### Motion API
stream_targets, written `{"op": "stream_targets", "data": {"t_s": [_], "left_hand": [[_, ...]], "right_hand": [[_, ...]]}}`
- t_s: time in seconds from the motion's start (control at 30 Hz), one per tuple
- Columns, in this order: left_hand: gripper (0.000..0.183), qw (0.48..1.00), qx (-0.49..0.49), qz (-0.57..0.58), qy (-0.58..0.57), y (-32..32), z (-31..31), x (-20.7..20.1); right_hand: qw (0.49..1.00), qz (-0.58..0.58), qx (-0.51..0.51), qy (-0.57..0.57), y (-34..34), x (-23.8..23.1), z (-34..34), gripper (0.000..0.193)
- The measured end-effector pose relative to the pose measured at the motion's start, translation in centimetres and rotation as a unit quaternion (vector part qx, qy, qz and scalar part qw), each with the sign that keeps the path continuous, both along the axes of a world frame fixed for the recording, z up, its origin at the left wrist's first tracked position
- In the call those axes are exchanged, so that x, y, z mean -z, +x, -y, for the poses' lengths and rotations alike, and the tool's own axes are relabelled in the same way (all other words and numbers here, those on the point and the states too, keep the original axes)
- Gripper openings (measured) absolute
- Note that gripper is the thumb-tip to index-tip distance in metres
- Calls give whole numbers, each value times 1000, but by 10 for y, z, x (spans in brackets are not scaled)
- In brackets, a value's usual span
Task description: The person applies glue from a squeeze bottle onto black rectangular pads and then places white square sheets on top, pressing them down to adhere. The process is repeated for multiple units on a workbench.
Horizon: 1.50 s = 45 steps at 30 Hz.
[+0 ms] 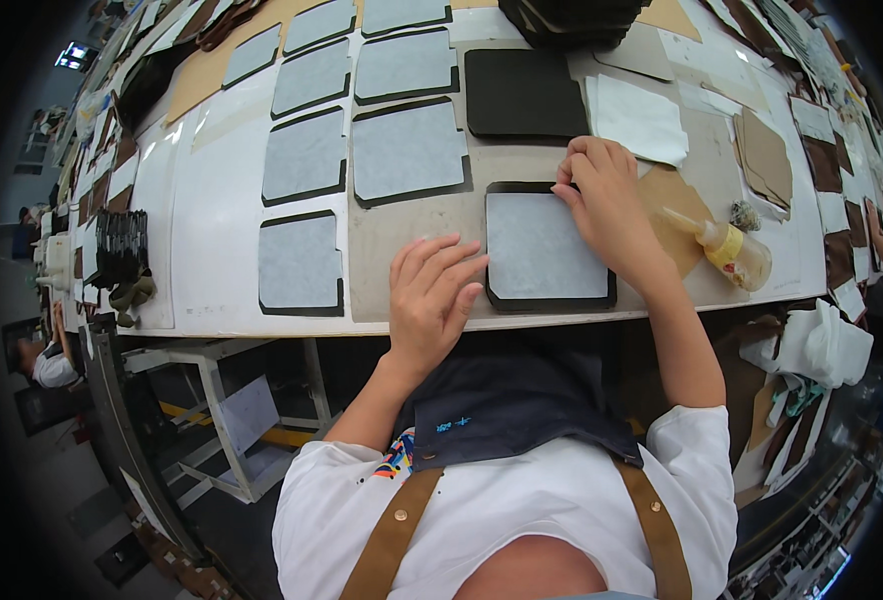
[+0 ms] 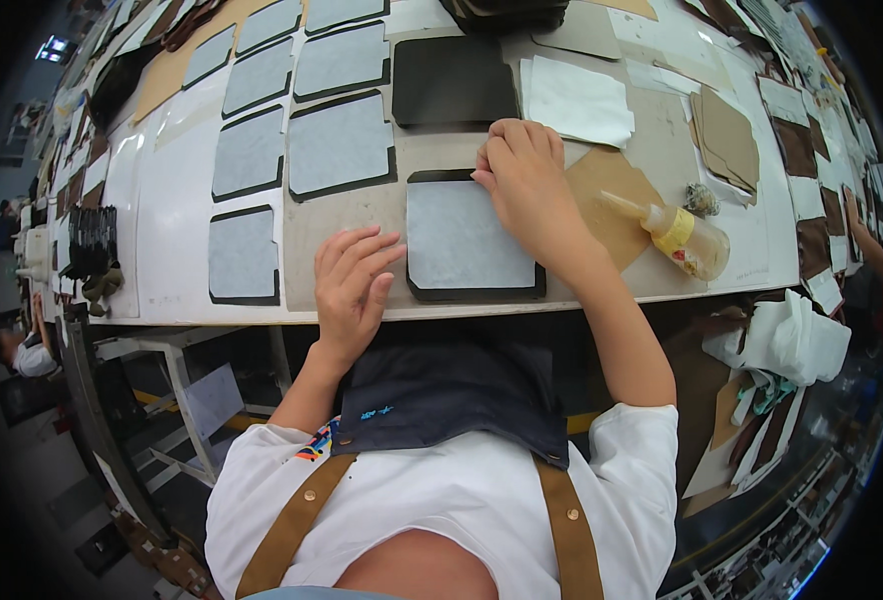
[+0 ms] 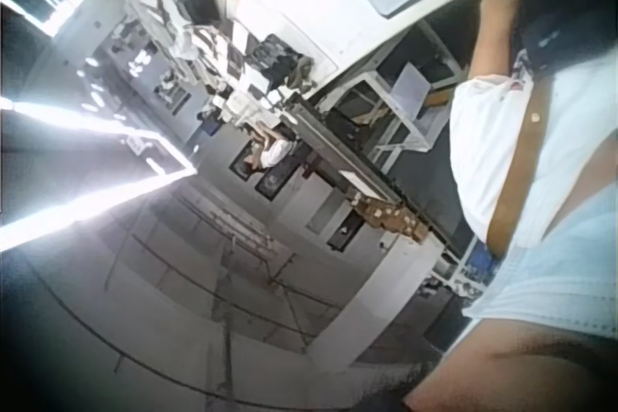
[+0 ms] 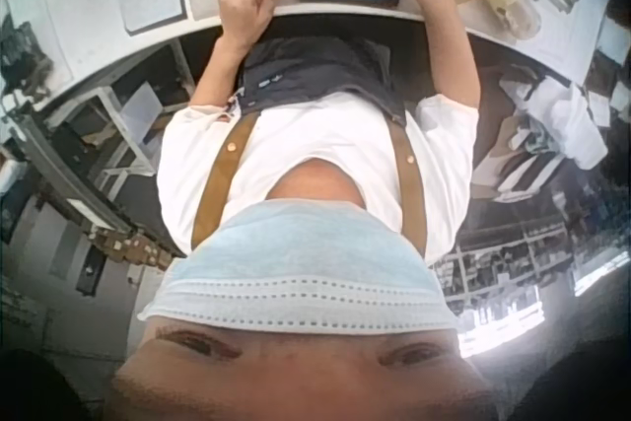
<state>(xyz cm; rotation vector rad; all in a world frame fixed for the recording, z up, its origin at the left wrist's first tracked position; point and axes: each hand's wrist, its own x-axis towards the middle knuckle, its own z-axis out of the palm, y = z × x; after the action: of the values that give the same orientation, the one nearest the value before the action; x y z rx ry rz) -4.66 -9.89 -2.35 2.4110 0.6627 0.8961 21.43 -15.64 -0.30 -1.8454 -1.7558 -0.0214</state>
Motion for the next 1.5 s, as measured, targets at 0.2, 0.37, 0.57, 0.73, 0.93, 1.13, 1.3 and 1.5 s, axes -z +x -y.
{"op": "stream_targets", "data": {"t_s": [0.2, 0.37, 0.57, 0.73, 0.93, 1.13, 1.3, 1.5], "left_hand": [[24, 990, -40, 63, -123, 29, -5, -11], [14, 975, -49, 74, -206, 21, -26, -25], [17, 939, -246, 197, -138, -59, -154, -60], [32, 903, -342, 209, -155, -128, -320, -18], [34, 865, -419, 205, -187, -157, -427, 42], [34, 869, -476, 53, -120, -146, -462, 56], [38, 812, -575, -88, 50, -146, -450, 60], [36, 936, -349, -39, 13, -126, -370, 7]], "right_hand": [[999, -16, 4, 31, -14, -29, 23, 18], [992, -59, 45, 98, -10, -27, 43, 23], [984, -55, 145, 86, -11, -6, 80, 31], [970, -47, 219, 94, -12, 12, 101, 33], [965, -29, 246, 83, -14, 22, 97, 33], [963, -8, 259, 77, -15, 23, 100, 34], [955, -38, 271, 118, -17, 23, 104, 33], [886, 82, 414, 193, 43, 8, 151, 36]]}}
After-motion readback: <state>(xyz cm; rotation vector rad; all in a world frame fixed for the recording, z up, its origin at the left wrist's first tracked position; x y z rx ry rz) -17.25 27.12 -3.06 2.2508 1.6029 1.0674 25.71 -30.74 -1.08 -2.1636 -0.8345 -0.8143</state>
